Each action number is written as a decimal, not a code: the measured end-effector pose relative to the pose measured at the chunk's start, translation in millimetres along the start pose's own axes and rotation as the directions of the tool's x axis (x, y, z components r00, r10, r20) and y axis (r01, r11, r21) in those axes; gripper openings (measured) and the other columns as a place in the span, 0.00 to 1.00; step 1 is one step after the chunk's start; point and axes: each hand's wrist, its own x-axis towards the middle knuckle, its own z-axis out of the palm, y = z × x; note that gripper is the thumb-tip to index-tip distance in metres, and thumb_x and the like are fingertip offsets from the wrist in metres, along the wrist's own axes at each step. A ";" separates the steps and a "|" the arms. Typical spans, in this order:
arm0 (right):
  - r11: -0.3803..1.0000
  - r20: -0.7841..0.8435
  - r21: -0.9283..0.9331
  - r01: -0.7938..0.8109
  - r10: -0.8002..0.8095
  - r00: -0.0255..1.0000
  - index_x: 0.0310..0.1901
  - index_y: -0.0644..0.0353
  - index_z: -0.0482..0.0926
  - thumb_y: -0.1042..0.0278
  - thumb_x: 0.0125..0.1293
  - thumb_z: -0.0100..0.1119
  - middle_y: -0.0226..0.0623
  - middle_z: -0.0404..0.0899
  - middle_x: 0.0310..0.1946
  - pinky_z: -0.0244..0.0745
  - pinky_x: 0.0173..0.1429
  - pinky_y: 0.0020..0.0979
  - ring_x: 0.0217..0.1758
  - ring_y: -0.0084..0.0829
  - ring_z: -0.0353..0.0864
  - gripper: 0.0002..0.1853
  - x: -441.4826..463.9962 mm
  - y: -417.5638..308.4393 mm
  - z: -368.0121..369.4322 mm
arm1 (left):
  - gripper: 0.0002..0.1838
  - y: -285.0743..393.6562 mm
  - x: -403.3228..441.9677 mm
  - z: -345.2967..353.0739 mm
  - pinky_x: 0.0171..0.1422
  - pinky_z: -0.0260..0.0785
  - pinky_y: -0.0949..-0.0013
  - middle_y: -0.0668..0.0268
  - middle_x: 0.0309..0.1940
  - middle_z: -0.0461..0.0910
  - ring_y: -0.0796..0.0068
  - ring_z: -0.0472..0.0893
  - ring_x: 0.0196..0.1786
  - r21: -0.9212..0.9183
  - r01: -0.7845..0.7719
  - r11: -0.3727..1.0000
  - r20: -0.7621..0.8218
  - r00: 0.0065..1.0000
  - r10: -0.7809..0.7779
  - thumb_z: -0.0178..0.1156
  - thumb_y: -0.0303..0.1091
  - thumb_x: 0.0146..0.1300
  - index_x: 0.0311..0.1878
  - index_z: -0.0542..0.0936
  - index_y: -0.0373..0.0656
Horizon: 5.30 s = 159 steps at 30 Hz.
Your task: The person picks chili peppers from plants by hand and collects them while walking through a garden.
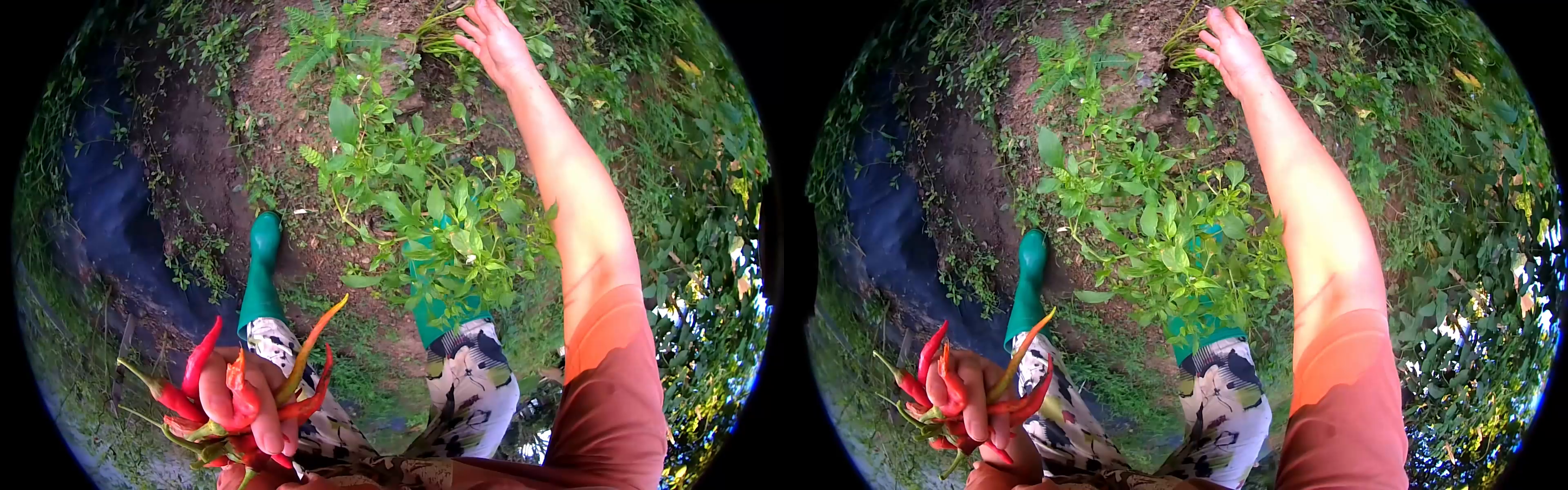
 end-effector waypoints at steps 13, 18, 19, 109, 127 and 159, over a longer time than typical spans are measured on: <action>0.931 -0.050 -0.200 -0.306 0.302 0.952 0.65 0.59 0.53 0.59 0.66 0.47 0.46 0.63 0.61 0.64 0.63 0.36 0.62 0.37 0.66 0.29 -32.6 -31.5 41.6 | 0.22 -15.4 16.0 8.7 0.45 0.73 0.47 0.32 0.41 0.72 0.39 0.77 0.43 0.022 -0.041 0.999 -0.041 0.998 0.042 0.60 0.36 0.58 0.52 0.67 0.37; 0.922 0.170 -0.204 -0.329 0.364 0.916 0.65 0.62 0.53 0.53 0.65 0.48 0.46 0.64 0.60 0.65 0.60 0.34 0.61 0.36 0.67 0.33 -108.1 -61.0 40.2 | 0.26 -22.8 36.4 36.7 0.46 0.72 0.48 0.32 0.42 0.71 0.38 0.76 0.43 0.132 -0.031 0.991 -0.069 0.997 0.040 0.60 0.38 0.57 0.55 0.65 0.36; 0.937 0.139 -0.145 -0.319 0.338 0.931 0.65 0.62 0.52 0.53 0.64 0.49 0.47 0.63 0.60 0.64 0.61 0.35 0.61 0.36 0.67 0.33 -131.1 -66.0 31.7 | 0.24 -25.9 43.2 42.3 0.39 0.74 0.50 0.35 0.38 0.73 0.40 0.77 0.37 0.121 -0.009 0.993 -0.103 0.994 0.022 0.61 0.36 0.55 0.52 0.67 0.36; 0.286 -0.373 -0.268 0.920 0.850 -0.373 0.32 0.58 0.75 0.56 0.64 0.51 0.24 0.69 0.16 0.63 0.18 0.19 0.13 0.16 0.65 0.14 -1089.8 311.0 588.4 | 0.28 -520.7 -247.8 488.5 0.40 0.66 0.74 0.62 0.45 0.71 0.71 0.68 0.34 0.039 0.966 -0.257 -0.279 -0.236 -0.931 0.59 0.45 0.58 0.58 0.64 0.42; 0.243 -0.205 -0.556 0.795 0.887 -0.414 0.39 0.59 0.75 0.58 0.65 0.49 0.28 0.77 0.26 0.69 0.32 0.19 0.26 0.16 0.72 0.13 -1346.1 434.7 597.4 | 0.33 -791.9 -592.0 546.3 0.32 0.69 0.71 0.60 0.44 0.71 0.70 0.71 0.33 0.017 0.665 -0.746 0.001 -0.746 -0.666 0.53 0.44 0.62 0.65 0.52 0.41; 0.334 0.266 -0.918 0.214 0.919 -0.291 0.44 0.58 0.74 0.65 0.68 0.43 0.32 0.77 0.34 0.74 0.36 0.30 0.32 0.25 0.75 0.11 -2002.2 717.3 564.6 | 0.35 -1228.5 -1059.0 617.3 0.40 0.66 0.71 0.60 0.45 0.68 0.71 0.68 0.32 0.083 0.646 -0.758 0.091 -0.763 -0.640 0.55 0.42 0.62 0.66 0.50 0.41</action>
